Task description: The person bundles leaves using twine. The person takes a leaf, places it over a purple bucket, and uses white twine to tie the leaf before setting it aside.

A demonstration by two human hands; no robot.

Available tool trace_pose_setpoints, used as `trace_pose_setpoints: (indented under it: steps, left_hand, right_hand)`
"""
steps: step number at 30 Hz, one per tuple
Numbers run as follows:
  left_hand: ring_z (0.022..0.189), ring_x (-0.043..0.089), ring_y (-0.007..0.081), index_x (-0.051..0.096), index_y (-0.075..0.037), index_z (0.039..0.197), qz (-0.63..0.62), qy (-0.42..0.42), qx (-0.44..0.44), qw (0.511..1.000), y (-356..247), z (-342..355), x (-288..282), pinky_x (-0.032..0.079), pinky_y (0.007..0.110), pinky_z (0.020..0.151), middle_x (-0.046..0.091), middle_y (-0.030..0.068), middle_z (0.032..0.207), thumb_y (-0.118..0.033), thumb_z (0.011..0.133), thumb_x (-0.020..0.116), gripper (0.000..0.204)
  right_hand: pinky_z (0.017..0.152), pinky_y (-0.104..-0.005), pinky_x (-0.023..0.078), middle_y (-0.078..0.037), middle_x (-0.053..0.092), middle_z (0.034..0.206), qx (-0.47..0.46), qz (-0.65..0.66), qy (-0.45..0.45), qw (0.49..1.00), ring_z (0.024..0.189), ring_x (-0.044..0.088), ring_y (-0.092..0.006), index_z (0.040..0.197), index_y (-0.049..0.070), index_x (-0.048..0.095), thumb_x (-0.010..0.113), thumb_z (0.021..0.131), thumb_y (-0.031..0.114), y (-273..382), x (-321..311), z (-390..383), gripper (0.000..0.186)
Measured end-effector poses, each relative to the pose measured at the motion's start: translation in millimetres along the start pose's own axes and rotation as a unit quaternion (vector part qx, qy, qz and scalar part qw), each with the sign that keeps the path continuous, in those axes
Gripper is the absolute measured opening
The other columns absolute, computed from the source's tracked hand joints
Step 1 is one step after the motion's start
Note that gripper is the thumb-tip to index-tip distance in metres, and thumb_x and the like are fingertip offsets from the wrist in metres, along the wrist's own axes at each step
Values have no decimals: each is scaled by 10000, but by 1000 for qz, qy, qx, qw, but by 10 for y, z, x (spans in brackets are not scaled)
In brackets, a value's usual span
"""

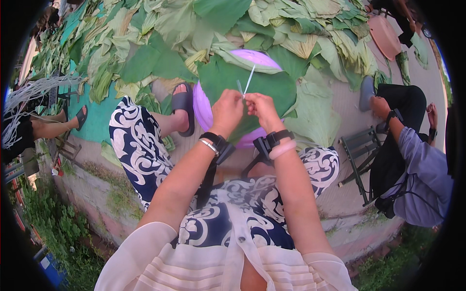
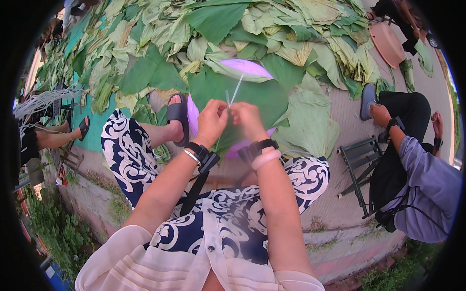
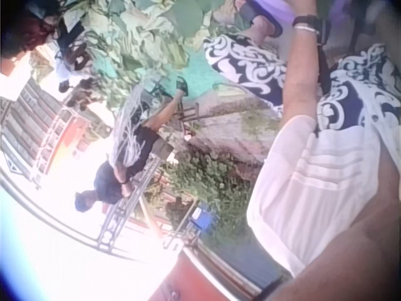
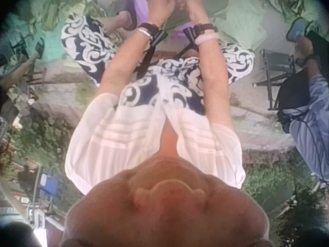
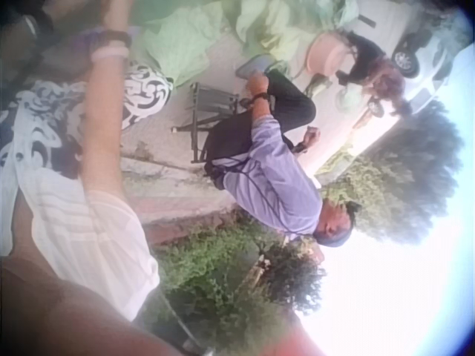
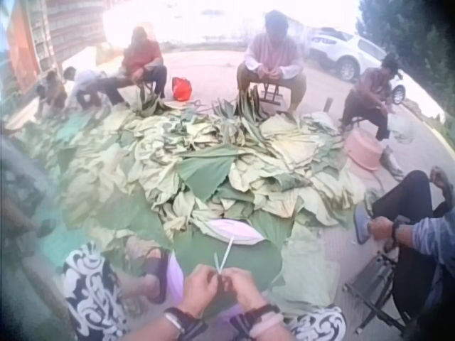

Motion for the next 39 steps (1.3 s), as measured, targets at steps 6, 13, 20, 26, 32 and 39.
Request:
trace_pose_setpoints:
  steps: [6,13,20,26,32,39]
  left_hand:
    - [680,606,269,572,-62,851,37,-8,28,999,-33,12,0,476,374,599,582,93,812,-94,780,595,81]
    - [684,598,289,578,-71,851,61,-19,44,997,-70,16,-15,468,398,595,584,95,820,-104,786,587,74]
    - [748,580,325,562,-69,827,60,-7,34,998,-106,9,-27,465,439,634,560,112,823,-111,810,542,49]
    - [729,582,306,570,-74,841,107,-27,92,990,-114,9,-16,464,413,602,556,96,805,-108,789,577,62]
    - [713,578,309,554,-68,826,127,-26,110,985,-114,47,2,466,415,598,540,103,791,-101,793,567,48]
    - [685,573,310,514,-62,782,99,-15,118,988,-88,79,-15,457,421,576,530,108,761,-103,783,569,69]
  right_hand:
    - [500,-226,423,10,551,665,5,11,1,1000,546,491,-74,804,44,605,605,817,135,15,2,-1,92]
    - [512,-223,434,10,569,687,7,28,7,1000,555,501,-68,832,36,611,600,831,139,33,17,-10,103]
    - [521,-221,439,8,579,699,18,7,-3,1000,567,508,-65,870,25,623,586,838,138,54,28,-25,123]
    - [527,-218,441,-1,600,724,23,1,-10,1000,573,512,-67,900,15,635,577,840,128,76,55,-55,141]
    - [514,-229,448,-25,610,726,-4,13,-15,1000,592,527,-94,839,23,640,631,799,162,95,50,-47,145]
    - [555,-215,446,-2,599,748,14,-23,0,1000,590,510,-65,941,7,645,538,854,130,124,42,-59,185]
Point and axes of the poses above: each hand's wrist, its own z-axis towards the middle knuckle, its own x-axis out of the palm, y = z × x, the point moved 3 cm from there along z, towards the middle knuckle
